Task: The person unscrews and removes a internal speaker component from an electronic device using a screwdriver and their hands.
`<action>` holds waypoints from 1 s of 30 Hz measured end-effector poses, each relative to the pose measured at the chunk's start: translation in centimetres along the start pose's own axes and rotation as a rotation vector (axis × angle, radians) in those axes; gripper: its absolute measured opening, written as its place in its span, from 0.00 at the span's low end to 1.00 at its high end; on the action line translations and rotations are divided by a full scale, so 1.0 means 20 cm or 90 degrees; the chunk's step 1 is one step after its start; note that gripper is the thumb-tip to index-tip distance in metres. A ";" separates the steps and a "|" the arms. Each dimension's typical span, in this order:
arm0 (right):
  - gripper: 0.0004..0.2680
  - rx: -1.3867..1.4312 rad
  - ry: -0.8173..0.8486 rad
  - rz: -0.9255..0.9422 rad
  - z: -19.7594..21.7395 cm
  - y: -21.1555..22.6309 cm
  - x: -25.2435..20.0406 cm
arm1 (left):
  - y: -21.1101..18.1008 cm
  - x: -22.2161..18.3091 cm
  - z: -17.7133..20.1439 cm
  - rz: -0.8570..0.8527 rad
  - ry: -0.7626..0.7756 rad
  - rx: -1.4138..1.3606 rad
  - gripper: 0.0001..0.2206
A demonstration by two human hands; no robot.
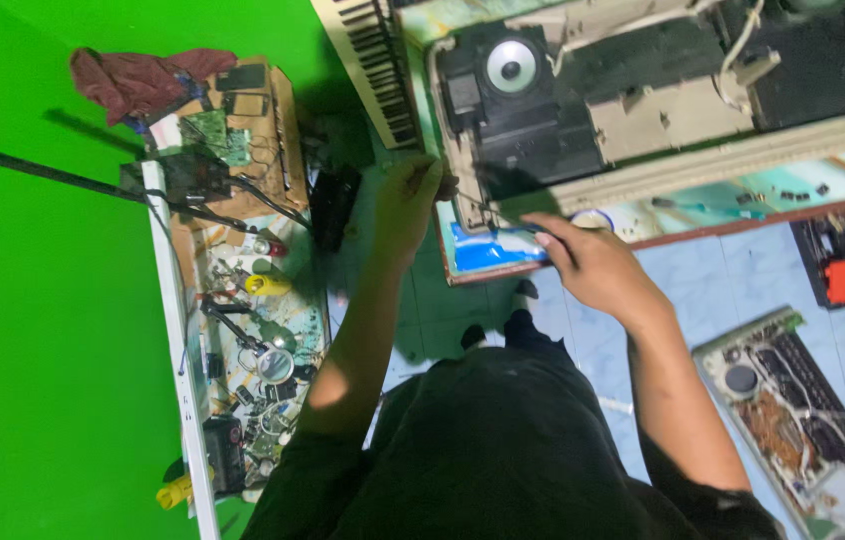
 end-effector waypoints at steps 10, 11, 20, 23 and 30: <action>0.08 0.226 -0.177 -0.192 -0.15 -0.22 -0.45 | 0.11 -0.28 -0.36 0.013 0.086 0.091 0.11; 0.08 0.238 -0.190 -0.244 -0.15 -0.23 -0.50 | 0.14 -0.31 -0.40 0.027 0.083 0.117 0.11; 0.07 0.339 -0.252 -0.297 0.09 -0.51 -0.89 | 0.50 -0.39 -0.96 -0.059 0.097 0.233 0.09; 0.07 0.322 -0.233 -0.330 0.20 -0.63 -0.99 | 0.56 -0.37 -1.18 -0.119 0.061 0.354 0.09; 0.07 0.222 -0.192 -0.243 0.35 -0.92 -1.15 | 0.92 -0.16 -1.40 -0.158 0.011 0.482 0.08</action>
Point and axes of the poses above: each hand's wrist, its own x-axis towards the middle knuckle, its own z-axis out of the back of the hand, y = z × x, the point moved 3 cm from there along x, towards the middle knuckle, and after that the axes turned 15 degrees about z, right-handed, at the moved point
